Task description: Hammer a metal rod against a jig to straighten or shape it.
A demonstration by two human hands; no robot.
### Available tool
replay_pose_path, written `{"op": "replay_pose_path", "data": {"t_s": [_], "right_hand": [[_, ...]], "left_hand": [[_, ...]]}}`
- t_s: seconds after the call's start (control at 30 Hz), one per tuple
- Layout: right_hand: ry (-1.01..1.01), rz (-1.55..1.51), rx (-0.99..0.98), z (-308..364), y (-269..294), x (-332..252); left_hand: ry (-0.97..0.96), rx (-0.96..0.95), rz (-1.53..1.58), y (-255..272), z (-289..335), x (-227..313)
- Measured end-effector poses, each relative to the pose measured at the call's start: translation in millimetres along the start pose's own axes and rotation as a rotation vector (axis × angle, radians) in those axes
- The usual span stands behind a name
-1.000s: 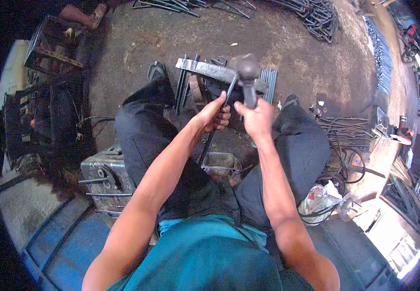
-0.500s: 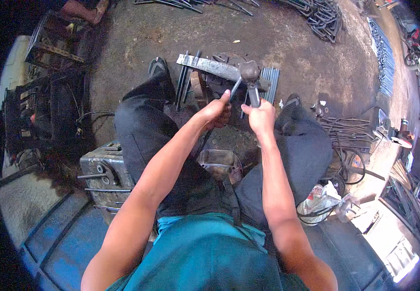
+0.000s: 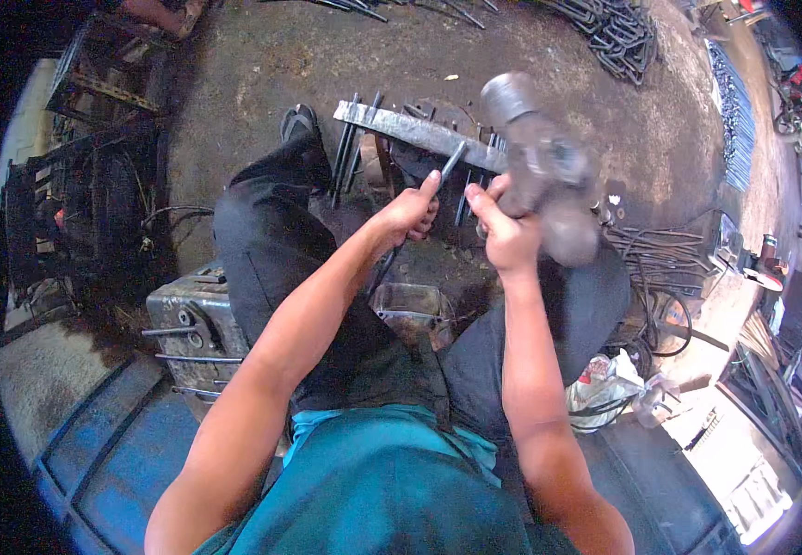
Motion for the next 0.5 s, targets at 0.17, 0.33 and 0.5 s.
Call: {"op": "replay_pose_path", "data": {"t_s": [0.17,0.33,0.5], "right_hand": [[-0.407,0.623,0.009,-12.2,-4.4,67.8],[-0.371,0.474,0.034,-6.6,-7.0,83.7],[-0.357,0.195,0.098,4.9,-12.5,41.3]], "left_hand": [[-0.039,0.015,0.028,-1.5,-2.9,-4.3],[0.027,0.027,0.022,-2.0,-2.6,-1.0],[-0.013,-0.005,0.046,-2.8,1.7,-0.2]]}}
Point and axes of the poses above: each hand's wrist, its own z-axis away from the middle knuckle, its own y-axis out of the back of the hand, x = y × z, the point moved 2 cm from there along -z, towards the middle knuckle, and after that the axes turned 11 degrees about z, right-handed, at the moved point
